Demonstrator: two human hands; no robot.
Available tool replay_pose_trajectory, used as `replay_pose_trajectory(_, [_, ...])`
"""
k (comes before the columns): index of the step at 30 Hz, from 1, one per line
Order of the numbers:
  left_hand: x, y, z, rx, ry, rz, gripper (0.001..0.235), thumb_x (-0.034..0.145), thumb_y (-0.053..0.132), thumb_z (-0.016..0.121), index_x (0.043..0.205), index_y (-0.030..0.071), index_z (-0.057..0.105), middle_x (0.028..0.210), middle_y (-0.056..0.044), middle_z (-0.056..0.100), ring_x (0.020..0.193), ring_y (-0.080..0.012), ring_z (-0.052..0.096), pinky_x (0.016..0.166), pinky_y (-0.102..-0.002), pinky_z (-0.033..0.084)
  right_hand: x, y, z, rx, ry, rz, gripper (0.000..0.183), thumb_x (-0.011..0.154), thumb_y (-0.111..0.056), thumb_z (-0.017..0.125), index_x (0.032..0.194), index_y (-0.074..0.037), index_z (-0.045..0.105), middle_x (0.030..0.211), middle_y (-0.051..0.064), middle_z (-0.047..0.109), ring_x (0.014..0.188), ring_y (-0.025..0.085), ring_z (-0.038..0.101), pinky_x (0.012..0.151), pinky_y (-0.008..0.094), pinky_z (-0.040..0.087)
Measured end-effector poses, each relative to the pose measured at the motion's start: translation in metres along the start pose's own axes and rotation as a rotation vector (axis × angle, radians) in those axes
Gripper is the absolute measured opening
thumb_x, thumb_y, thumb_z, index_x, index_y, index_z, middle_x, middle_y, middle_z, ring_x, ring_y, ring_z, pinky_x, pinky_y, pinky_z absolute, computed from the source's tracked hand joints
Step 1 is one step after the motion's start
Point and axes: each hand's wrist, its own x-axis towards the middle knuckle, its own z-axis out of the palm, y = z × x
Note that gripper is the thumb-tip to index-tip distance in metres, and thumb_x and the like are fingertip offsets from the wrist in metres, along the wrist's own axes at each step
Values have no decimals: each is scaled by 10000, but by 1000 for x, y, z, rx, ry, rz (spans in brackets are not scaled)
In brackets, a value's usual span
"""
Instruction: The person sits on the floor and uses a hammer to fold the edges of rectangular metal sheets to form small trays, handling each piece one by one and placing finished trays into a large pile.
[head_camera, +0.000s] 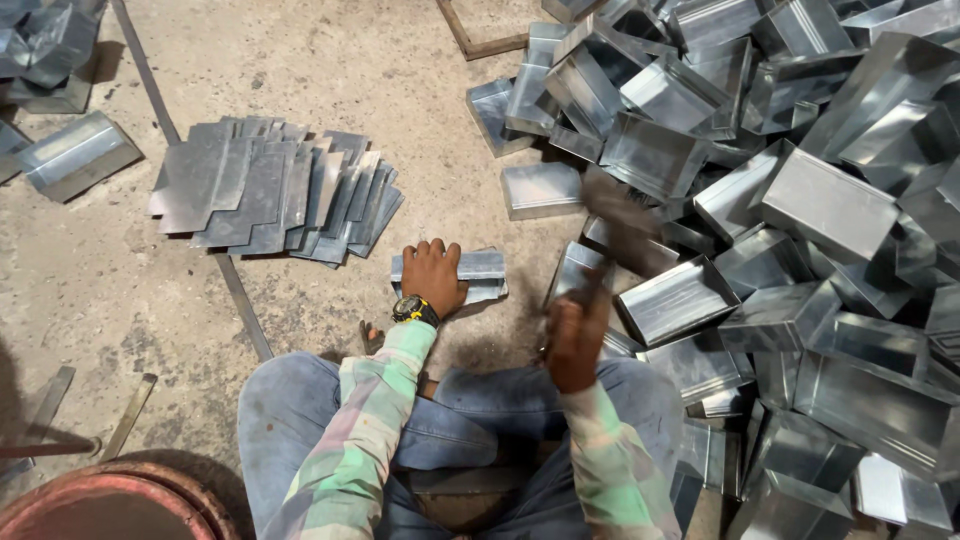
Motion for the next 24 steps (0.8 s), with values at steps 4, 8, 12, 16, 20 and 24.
replay_pose_trajectory(4, [-1,2,1,-8,24,4,457,661,311,809,1045,114,661,1012,-119,644,991,-331,600,873,-504,416,-3,21,-6,-601,-229,251,411,1053,-253,575,1393,-22,555,912,90,658,766,192,698,695,331,555])
replay_pose_trajectory(8, [3,3,4,0,21,-13,428,677,305,802,1035,118,659,1006,-118,645,996,-336,602,870,-505,419,-8,-6,-14,-270,-180,475,425,995,-240,549,1340,-1,616,716,12,603,573,110,601,491,301,536])
replay_pose_trajectory(12, [1,4,7,10,-1,-26,437,659,300,805,1028,118,658,1000,-113,647,982,-335,604,853,-509,420,-14,-26,-26,-39,-104,172,455,1045,-284,553,1396,5,557,679,-11,530,544,67,466,473,249,361])
replay_pose_trajectory(16, [2,5,5,19,23,-21,419,682,298,804,1032,121,658,990,-109,646,977,-330,606,852,-502,423,-13,-16,-26,94,-119,89,429,1071,-298,539,1378,1,569,695,-27,518,548,51,437,487,227,339])
replay_pose_trajectory(20, [0,6,3,15,23,-16,401,693,275,799,1038,128,659,994,-102,648,980,-322,608,862,-492,424,-13,21,-13,-324,-227,255,379,1045,-267,579,1319,-9,622,671,-2,590,571,87,561,511,250,447])
replay_pose_trajectory(24, [4,4,15,3,14,-41,441,661,296,811,1037,119,662,997,-119,658,982,-338,611,859,-502,425,-11,19,-20,-301,-231,379,396,983,-222,604,1331,-33,611,693,9,623,534,98,614,495,270,508])
